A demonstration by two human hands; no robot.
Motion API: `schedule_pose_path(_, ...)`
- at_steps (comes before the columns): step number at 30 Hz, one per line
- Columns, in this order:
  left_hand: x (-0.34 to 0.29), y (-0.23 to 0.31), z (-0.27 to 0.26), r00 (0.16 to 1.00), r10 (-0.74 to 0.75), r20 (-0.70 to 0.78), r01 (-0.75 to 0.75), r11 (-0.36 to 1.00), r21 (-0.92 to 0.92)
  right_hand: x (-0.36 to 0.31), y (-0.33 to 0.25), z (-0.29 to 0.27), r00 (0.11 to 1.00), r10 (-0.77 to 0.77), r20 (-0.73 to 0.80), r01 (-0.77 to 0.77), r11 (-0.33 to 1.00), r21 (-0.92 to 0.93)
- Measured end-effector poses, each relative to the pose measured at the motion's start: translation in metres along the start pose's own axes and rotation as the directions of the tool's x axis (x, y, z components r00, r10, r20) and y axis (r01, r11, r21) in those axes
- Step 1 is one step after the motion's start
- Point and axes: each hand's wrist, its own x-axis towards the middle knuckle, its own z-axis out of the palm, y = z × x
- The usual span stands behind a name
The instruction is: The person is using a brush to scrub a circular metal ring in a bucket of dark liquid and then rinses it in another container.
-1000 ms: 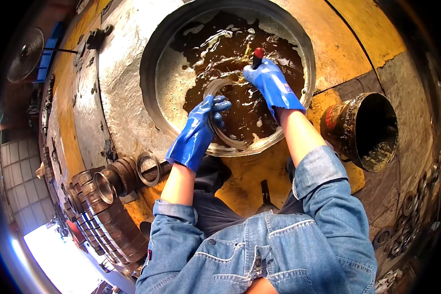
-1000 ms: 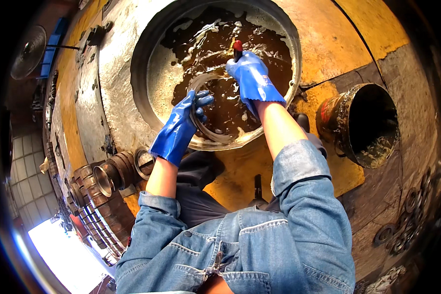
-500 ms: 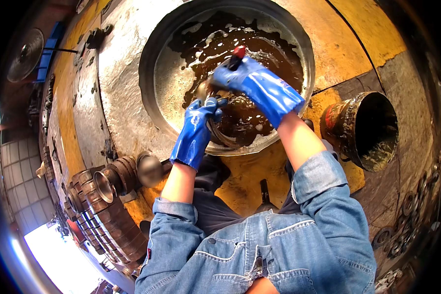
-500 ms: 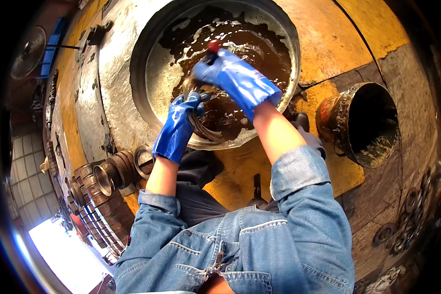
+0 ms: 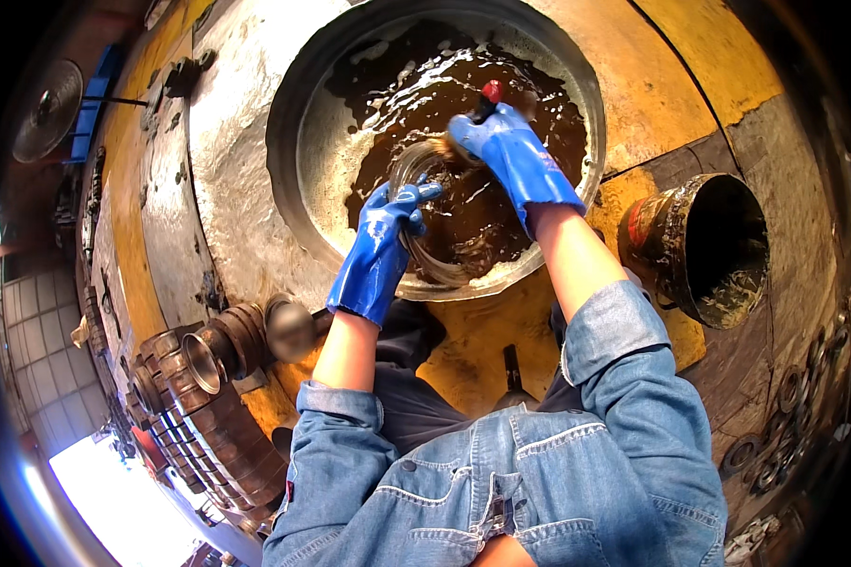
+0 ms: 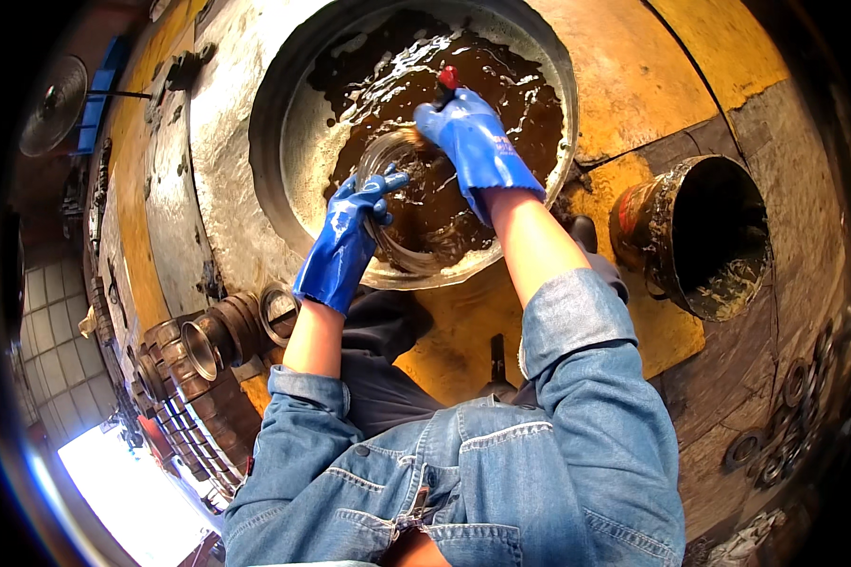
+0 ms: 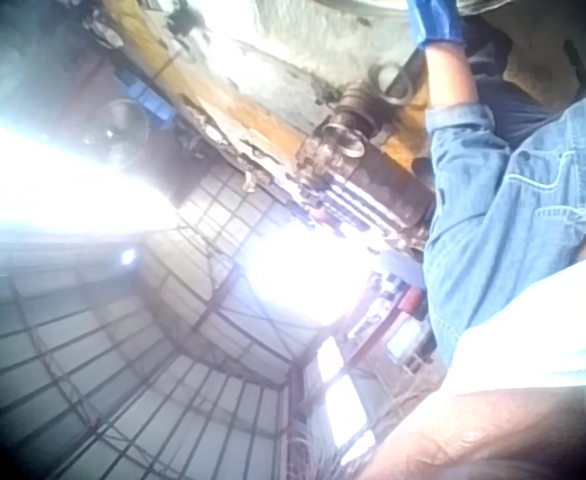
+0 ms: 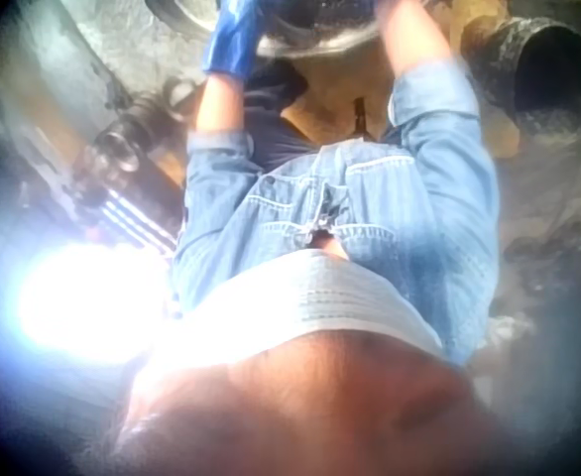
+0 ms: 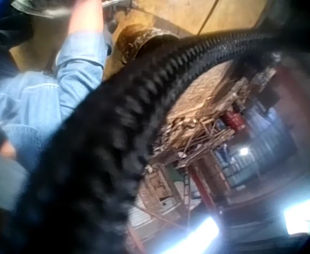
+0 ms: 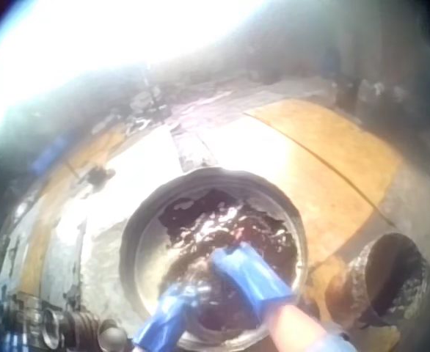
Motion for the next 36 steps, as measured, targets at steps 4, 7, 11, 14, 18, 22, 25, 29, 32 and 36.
schedule_pose_path(4,0.0,0.012,0.019,0.995,-0.054,0.081,0.051,0.998,0.048,0.011,0.016,-0.022,0.973,0.16,-0.166,-0.177,0.98,-0.095)
schedule_pose_path(7,-0.008,0.025,0.032,0.965,-0.037,0.261,0.008,0.993,0.114,0.003,0.01,-0.042,0.946,0.155,-0.285,-0.202,0.969,-0.144)
schedule_pose_path(11,-0.009,0.045,0.035,0.907,-0.108,0.406,0.023,0.978,0.209,-0.004,0.023,-0.053,0.923,-0.088,-0.374,-0.058,0.93,-0.362)
schedule_pose_path(14,-0.001,0.046,0.02,0.943,-0.126,0.308,0.032,0.956,0.291,-0.004,0.016,-0.061,0.945,0.079,-0.318,-0.19,0.923,-0.334)
schedule_pose_path(18,0.008,0.025,-0.003,0.996,-0.064,0.066,0.042,0.957,0.287,0.0,0.011,-0.055,0.942,0.172,-0.29,-0.259,0.919,-0.297)
schedule_pose_path(22,0.015,0.019,-0.021,0.993,-0.1,0.058,0.081,0.962,0.262,0.002,0.01,-0.037,0.945,0.177,-0.276,-0.262,0.914,-0.309)
schedule_pose_path(25,0.02,0.014,-0.014,0.992,-0.101,0.079,0.075,0.957,0.279,0.008,0.039,-0.029,0.991,-0.034,-0.132,0.033,0.999,-0.01)
schedule_pose_path(29,0.008,0.019,-0.011,0.995,-0.09,0.05,0.074,0.962,0.261,-0.032,-0.016,-0.021,0.902,-0.3,0.31,0.125,0.87,0.477)
schedule_pose_path(32,0.012,0.018,-0.018,0.993,-0.091,0.077,0.074,0.977,0.2,-0.046,-0.046,-0.016,0.908,-0.184,0.377,0.089,0.963,0.255)
schedule_pose_path(36,0.015,0.011,-0.004,0.998,-0.052,0.043,0.041,0.971,0.235,-0.003,-0.002,-0.024,0.989,-0.084,0.123,0.073,0.993,0.093)
